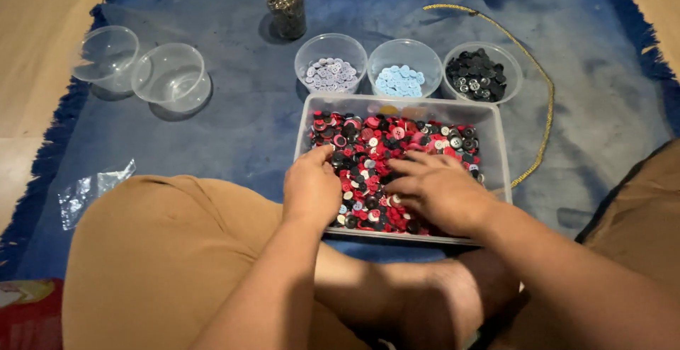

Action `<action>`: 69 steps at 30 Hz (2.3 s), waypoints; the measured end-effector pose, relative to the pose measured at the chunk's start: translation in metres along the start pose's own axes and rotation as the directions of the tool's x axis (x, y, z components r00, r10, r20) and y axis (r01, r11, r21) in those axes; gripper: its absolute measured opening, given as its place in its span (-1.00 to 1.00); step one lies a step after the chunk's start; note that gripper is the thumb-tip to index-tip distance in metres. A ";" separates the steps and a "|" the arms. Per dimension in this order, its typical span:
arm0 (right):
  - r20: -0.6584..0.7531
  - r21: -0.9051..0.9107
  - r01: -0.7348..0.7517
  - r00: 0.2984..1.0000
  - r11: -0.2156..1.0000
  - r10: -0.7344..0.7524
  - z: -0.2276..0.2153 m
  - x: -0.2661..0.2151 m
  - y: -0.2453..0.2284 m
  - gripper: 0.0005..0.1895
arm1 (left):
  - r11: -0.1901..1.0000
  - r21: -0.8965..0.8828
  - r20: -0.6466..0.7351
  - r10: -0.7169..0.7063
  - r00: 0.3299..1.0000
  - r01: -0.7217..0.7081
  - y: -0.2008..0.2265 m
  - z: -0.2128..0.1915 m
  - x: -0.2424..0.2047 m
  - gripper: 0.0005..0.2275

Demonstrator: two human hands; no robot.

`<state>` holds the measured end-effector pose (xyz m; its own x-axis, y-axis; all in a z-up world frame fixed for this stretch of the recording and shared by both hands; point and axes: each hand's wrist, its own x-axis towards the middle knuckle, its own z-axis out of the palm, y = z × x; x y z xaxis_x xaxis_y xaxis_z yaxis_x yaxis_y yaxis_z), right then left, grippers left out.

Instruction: Sorting a variety of buttons from a large central container into smaller bowls based on color and type.

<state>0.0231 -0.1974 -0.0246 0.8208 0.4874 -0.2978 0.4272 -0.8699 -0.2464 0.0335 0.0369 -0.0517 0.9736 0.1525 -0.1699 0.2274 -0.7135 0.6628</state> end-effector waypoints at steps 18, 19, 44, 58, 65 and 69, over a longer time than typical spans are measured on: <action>-0.273 0.172 0.126 0.959 0.977 -0.076 0.012 -0.016 -0.011 -0.72 | 0.774 0.469 0.309 0.309 0.900 -0.427 0.029 -0.004 -0.017 -0.71; -0.269 0.174 0.123 0.960 0.977 -0.072 0.015 -0.014 -0.013 -0.72 | 0.774 0.467 0.314 0.307 0.898 -0.428 0.025 0.004 -0.014 -0.71; -0.285 0.509 -0.026 0.938 0.861 0.197 -0.010 0.037 -0.039 -0.77 | 0.661 -0.668 0.339 -0.137 0.931 0.341 0.004 0.039 0.007 -0.78; -0.057 0.852 -0.213 0.870 0.478 0.490 0.000 0.020 -0.041 -0.81 | 0.350 -0.822 0.392 -0.227 0.891 0.450 0.018 0.009 -0.001 -0.66; -0.080 0.869 -0.183 0.865 0.461 0.495 -0.012 0.011 -0.039 -0.80 | 0.287 -0.841 0.397 -0.247 0.884 0.458 0.019 0.002 -0.004 -0.63; -0.159 0.744 -0.189 0.882 0.640 0.445 -0.027 0.004 -0.046 -0.82 | 0.363 -0.815 0.410 -0.188 0.892 0.452 0.017 0.004 -0.007 -0.61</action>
<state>0.0174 -0.1576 0.0100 0.9737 0.0309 -0.2257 -0.1638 -0.5934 -0.7880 0.0310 0.0206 -0.0421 0.8175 -0.0103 -0.5758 0.5387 0.3670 0.7583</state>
